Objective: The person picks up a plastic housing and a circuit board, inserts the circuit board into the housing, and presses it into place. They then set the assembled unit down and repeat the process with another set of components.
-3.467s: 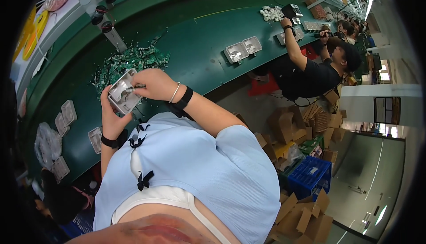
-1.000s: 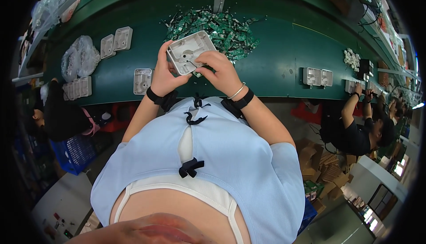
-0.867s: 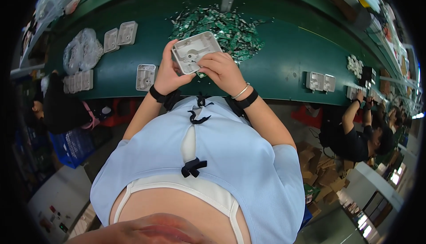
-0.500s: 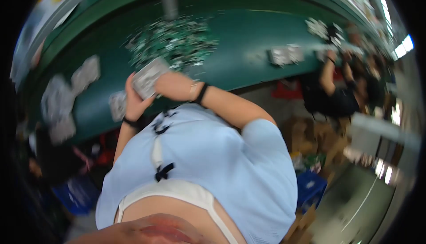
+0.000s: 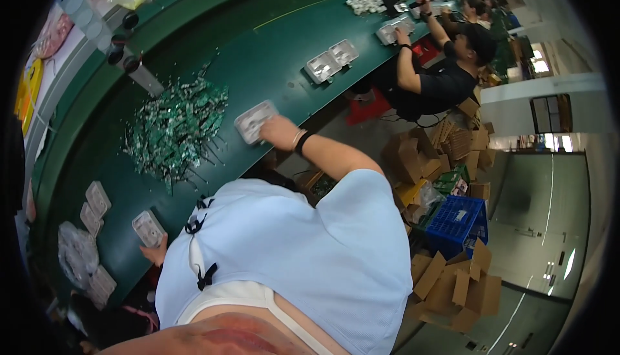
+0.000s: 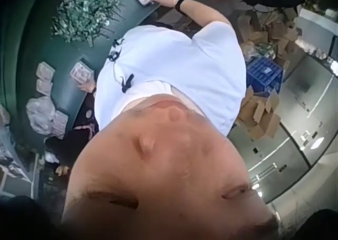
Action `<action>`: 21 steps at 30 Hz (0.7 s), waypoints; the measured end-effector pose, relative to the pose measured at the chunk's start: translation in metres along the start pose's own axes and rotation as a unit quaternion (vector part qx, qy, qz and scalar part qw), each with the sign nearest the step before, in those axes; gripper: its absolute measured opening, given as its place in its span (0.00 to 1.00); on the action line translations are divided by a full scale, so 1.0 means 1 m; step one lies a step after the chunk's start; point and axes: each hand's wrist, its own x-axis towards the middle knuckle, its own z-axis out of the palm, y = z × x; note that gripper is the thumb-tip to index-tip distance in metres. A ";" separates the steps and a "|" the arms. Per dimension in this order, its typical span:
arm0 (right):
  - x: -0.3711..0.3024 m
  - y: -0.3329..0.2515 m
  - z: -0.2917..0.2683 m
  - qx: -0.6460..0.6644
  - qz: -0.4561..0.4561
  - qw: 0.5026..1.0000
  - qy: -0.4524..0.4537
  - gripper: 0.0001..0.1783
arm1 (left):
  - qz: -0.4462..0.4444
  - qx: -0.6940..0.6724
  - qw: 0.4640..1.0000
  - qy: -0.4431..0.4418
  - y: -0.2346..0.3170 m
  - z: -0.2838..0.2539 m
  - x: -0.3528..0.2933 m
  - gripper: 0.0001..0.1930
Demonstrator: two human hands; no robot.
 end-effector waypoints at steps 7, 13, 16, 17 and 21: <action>-0.043 0.086 -0.001 -0.023 0.128 0.991 -0.016 0.08 | 0.029 -0.158 0.987 -0.024 0.032 0.009 0.012 0.67; -0.049 0.130 0.008 -0.060 0.209 0.975 -0.046 0.10 | -0.075 0.007 0.997 0.034 0.036 0.010 -0.008 0.65; -0.071 0.153 0.011 -0.061 0.220 0.974 -0.014 0.12 | -0.139 -0.028 0.989 0.034 0.049 0.012 -0.003 0.62; -0.072 0.154 0.010 -0.054 0.212 0.976 -0.015 0.12 | -0.159 -0.083 0.984 0.011 0.053 0.011 -0.003 0.60; -0.072 0.153 0.000 -0.049 0.249 0.967 -0.033 0.12 | -0.186 -0.138 0.973 0.013 0.055 0.012 -0.007 0.55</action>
